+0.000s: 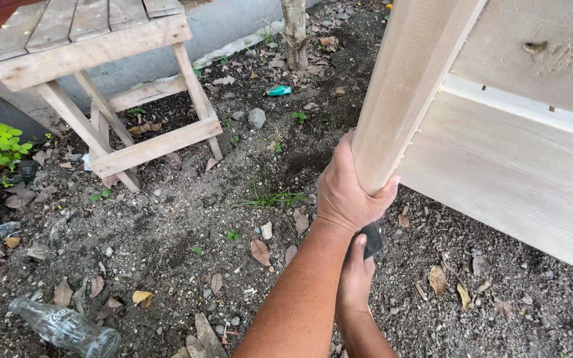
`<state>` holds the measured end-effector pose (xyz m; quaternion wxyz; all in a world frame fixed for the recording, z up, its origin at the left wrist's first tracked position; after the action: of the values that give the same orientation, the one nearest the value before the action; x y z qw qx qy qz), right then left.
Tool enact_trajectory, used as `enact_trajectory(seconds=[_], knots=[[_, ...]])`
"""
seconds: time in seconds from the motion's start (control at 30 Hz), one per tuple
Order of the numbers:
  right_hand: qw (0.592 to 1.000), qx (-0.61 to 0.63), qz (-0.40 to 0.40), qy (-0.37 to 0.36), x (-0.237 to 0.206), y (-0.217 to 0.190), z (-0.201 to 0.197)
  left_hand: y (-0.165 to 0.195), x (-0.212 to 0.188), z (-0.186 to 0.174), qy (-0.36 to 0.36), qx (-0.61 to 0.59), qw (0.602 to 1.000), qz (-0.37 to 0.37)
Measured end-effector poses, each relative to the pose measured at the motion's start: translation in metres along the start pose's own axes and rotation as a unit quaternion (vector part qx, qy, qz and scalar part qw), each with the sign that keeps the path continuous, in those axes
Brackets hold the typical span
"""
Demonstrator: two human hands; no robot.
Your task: The person sands a light-colored wooden furniture frame outdoors using a sheet of sandpaper held by hand. They sand the legs and edges first, then work across the horizontal slats and panels, steadying the frame with one hand while rubbing the sandpaper over different surfaces.
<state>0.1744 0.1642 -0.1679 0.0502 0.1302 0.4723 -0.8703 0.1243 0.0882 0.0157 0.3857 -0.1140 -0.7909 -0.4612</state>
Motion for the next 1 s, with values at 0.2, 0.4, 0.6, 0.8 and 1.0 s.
enact_trajectory(seconds=[0.2,0.4,0.6,0.8,1.0], knots=[[0.993,0.038,0.114,0.019,0.032,0.014,-0.013,0.002,0.0,0.002,-0.007,0.001,1.0,0.002],[0.996,-0.032,-0.077,-0.035,0.024,-0.042,-0.003,0.001,-0.002,0.001,-0.009,0.006,1.0,-0.006],[0.991,0.009,-0.13,-0.031,-0.005,-0.037,0.01,0.001,-0.003,0.001,0.004,0.006,1.0,0.009],[0.998,0.03,-0.05,-0.039,0.053,-0.063,0.007,-0.002,-0.003,0.007,0.001,0.0,1.0,0.008],[0.996,-0.006,-0.088,-0.034,-0.015,-0.047,0.009,0.001,-0.003,0.005,0.01,0.008,1.0,0.001]])
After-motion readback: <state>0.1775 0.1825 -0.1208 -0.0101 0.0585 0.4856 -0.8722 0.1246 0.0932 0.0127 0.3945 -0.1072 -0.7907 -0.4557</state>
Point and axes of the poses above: each hand's wrist, its own x-axis towards the middle knuckle, its own z-axis out of the palm, y = z × x, the point moved 7 cm from there along x, towards the middle knuckle, and after that the axes turned 4 degrees about -y, right-handed, at the moved point
